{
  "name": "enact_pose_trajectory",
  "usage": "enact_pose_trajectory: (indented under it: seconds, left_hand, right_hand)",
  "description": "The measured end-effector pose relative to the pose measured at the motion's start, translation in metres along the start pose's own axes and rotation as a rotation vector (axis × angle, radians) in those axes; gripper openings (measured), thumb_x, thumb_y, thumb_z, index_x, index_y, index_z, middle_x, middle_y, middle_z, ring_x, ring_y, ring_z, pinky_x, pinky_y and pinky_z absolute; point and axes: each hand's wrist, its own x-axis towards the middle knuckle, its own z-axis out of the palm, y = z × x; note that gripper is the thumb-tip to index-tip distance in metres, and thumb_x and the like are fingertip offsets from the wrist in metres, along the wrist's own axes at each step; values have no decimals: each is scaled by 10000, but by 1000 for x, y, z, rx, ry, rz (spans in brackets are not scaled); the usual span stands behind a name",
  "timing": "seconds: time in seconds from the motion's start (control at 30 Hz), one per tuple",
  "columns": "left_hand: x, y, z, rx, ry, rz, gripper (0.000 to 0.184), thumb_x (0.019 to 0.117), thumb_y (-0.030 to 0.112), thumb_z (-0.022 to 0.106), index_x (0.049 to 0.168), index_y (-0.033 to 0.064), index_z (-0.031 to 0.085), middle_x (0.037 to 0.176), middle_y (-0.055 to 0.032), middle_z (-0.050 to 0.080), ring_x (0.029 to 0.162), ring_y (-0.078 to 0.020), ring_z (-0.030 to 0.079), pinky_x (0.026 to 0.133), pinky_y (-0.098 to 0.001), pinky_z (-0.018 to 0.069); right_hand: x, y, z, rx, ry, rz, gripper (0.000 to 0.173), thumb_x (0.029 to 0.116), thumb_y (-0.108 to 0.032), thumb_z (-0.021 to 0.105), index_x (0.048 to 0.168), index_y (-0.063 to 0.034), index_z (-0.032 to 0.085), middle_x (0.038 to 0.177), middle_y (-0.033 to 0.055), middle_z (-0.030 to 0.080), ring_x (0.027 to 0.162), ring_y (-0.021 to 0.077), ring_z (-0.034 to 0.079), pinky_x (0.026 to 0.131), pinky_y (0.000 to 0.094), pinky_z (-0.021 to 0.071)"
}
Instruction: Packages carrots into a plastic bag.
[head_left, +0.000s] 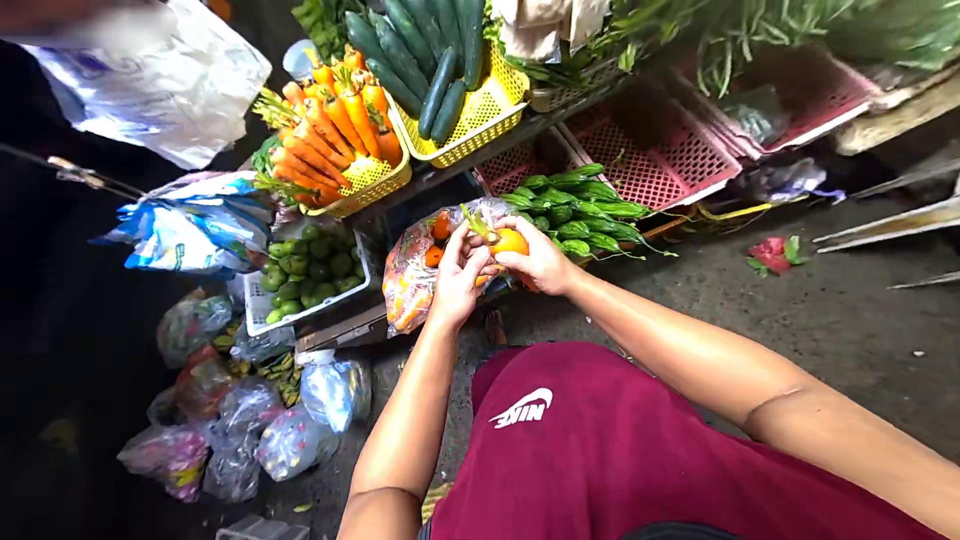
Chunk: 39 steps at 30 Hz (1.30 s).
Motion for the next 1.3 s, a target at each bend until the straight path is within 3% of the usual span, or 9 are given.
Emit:
enact_pose_trajectory:
  seconds: [0.1, 0.23, 0.33, 0.43, 0.6, 0.7, 0.87, 1.1, 1.3]
  left_hand:
    - [-19, 2, -9, 112, 41, 86, 433, 1087, 167, 447, 1520, 142, 453, 1191, -71, 661, 872, -153, 687, 775, -330, 607]
    - [-33, 1, -19, 534, 231, 276, 238, 1081, 156, 479, 1015, 70, 691, 915, -35, 679, 774, -126, 664, 715, -332, 595]
    - [-48, -11, -46, 733, 201, 218, 286, 1082, 203, 448, 936, 68, 653, 830, -46, 640, 730, -155, 647, 691, -367, 584]
    - [-87, -17, -105, 1104, -260, -167, 396, 1097, 311, 405, 1071, 39, 692, 1003, -131, 699, 1005, -272, 688, 952, -504, 541]
    - [-148, -68, -206, 1404, -658, -1096, 432, 1009, 449, 575, 1091, 52, 725, 1152, -229, 706, 1126, -438, 667, 923, -683, 523]
    - [-118, -39, -227, 1258, -342, -877, 475, 926, 278, 702, 1377, 151, 627, 1193, -168, 715, 1122, -381, 680, 969, -641, 528]
    - [28, 15, -191, 905, 254, -146, 811, 893, 448, 774, 1539, 85, 444, 1352, -147, 640, 1146, -277, 665, 983, -527, 554]
    - [184, 47, -201, 903, 276, 206, 683, 927, 304, 756, 1488, 22, 488, 1382, -212, 602, 1269, -299, 602, 1078, -480, 498]
    - [245, -17, -209, 906, 173, 116, 677, 957, 335, 717, 1505, 30, 462, 1430, -181, 577, 1265, -254, 614, 1058, -420, 532]
  right_hand:
    - [-7, -7, -1, 137, -204, 76, 519, 949, -394, 586, 1401, -164, 475, 1006, 97, 690, 620, 174, 652, 542, 318, 577]
    - [2, -11, 14, 369, -433, 242, 399, 995, -422, 514, 1296, -160, 526, 877, 94, 661, 558, 161, 616, 497, 283, 548]
    - [16, -10, 29, 247, -483, 207, 423, 984, -453, 591, 1239, -117, 570, 872, 99, 678, 570, 161, 627, 508, 283, 556]
    - [40, -2, 36, 132, -269, 166, 442, 1025, -436, 566, 1278, -75, 542, 858, 96, 662, 597, 181, 636, 552, 324, 580]
    - [99, 3, 36, -38, -68, 140, 479, 979, -411, 679, 1346, -125, 566, 1116, 129, 689, 923, 242, 700, 814, 466, 601]
    - [131, -5, 64, -128, -45, 137, 458, 944, -369, 747, 1294, -120, 588, 1075, 128, 700, 908, 245, 703, 806, 492, 598]
    - [191, -35, 118, -60, -131, 63, 577, 943, -315, 742, 1409, -80, 497, 1219, 149, 674, 1059, 235, 692, 932, 473, 590]
    - [231, -51, 85, 10, 137, -56, 541, 996, -192, 665, 1473, -30, 469, 1445, 139, 565, 1233, 203, 642, 999, 378, 583]
    - [185, 23, 60, -292, -69, 460, 253, 1052, -160, 539, 1218, -28, 676, 1100, 152, 714, 957, 253, 716, 881, 488, 600]
